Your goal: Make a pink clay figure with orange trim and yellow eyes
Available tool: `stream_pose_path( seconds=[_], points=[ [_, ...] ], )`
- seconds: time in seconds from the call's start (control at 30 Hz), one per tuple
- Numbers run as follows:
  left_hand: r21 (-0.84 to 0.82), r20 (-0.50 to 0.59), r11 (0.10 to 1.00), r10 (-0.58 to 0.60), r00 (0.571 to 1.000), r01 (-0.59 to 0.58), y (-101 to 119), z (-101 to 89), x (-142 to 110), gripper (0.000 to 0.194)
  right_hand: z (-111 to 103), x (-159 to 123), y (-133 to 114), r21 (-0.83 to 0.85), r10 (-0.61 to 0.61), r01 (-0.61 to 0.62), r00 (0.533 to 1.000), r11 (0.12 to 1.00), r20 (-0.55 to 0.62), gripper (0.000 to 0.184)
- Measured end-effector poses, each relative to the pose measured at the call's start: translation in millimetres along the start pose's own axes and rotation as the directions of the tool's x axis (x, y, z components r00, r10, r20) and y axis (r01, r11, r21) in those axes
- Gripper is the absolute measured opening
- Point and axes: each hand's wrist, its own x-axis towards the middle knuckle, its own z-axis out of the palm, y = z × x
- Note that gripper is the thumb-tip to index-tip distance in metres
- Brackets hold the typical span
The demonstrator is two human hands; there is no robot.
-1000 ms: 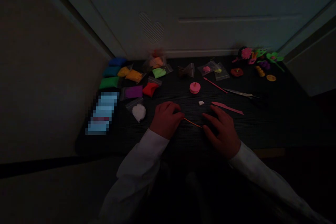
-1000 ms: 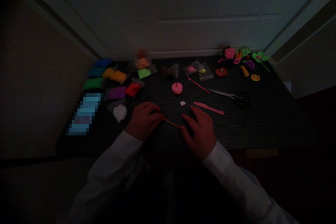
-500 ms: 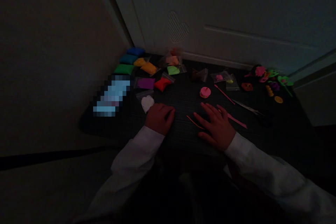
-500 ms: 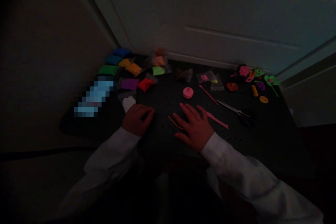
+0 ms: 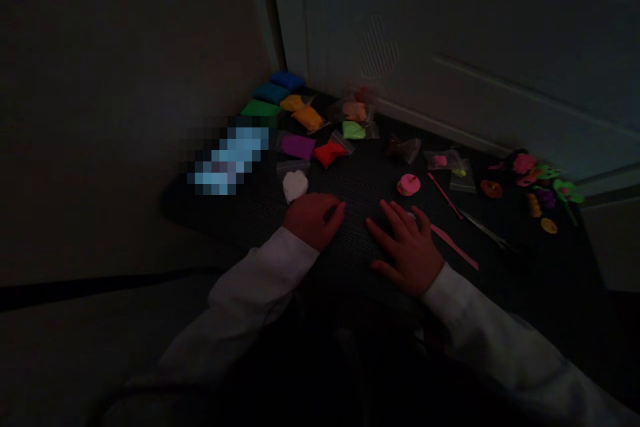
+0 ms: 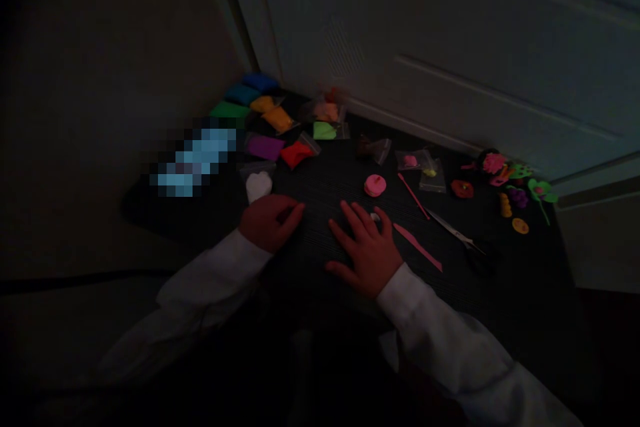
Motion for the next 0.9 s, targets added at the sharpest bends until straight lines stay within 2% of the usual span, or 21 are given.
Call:
stream_pose_path(
  seconds=[0.23, 0.37, 0.53, 0.67, 0.83, 0.9],
  points=[
    [-0.002, -0.04, 0.999, 0.036, 0.999, -0.036, -1.4, 3.0, 0.6, 0.025, -3.5, -1.0, -4.6, 0.012, -0.004, 0.003, 0.998, 1.0, 0.059, 0.061],
    [-0.003, -0.045, 0.999, 0.036, 0.998, -0.036, -1.6, 3.6, 0.1, 0.024, -4.2, -0.6, -4.8, -0.002, 0.065, -0.065, 0.997, 0.998, 0.045, 0.062],
    [-0.006, -0.049, 0.999, 0.046, 0.998, -0.046, -2.0, 3.5, 0.0, 0.023, -4.0, -0.6, -7.9, 0.014, 0.037, -0.037, 0.998, 0.999, 0.046, 0.062],
    [-0.007, -0.03, 0.999, 0.04, 0.999, -0.041, -1.1, 2.5, 0.7, 0.024, -4.1, -0.9, -8.1, 0.004, 0.095, -0.095, 0.995, 0.995, 0.03, 0.062],
    [-0.017, -0.015, 1.0, 0.025, 1.0, -0.025, -0.6, 1.9, 1.0, 0.025, -4.0, -1.2, -9.4, 0.019, 0.051, -0.052, 0.998, 0.998, 0.032, 0.062],
    [-0.026, -0.011, 0.999, 0.022, 1.0, -0.022, -0.7, 1.8, 0.8, 0.025, -4.1, -1.4, -10.0, 0.012, 0.079, -0.079, 0.996, 0.997, 0.029, 0.063]
  ],
)
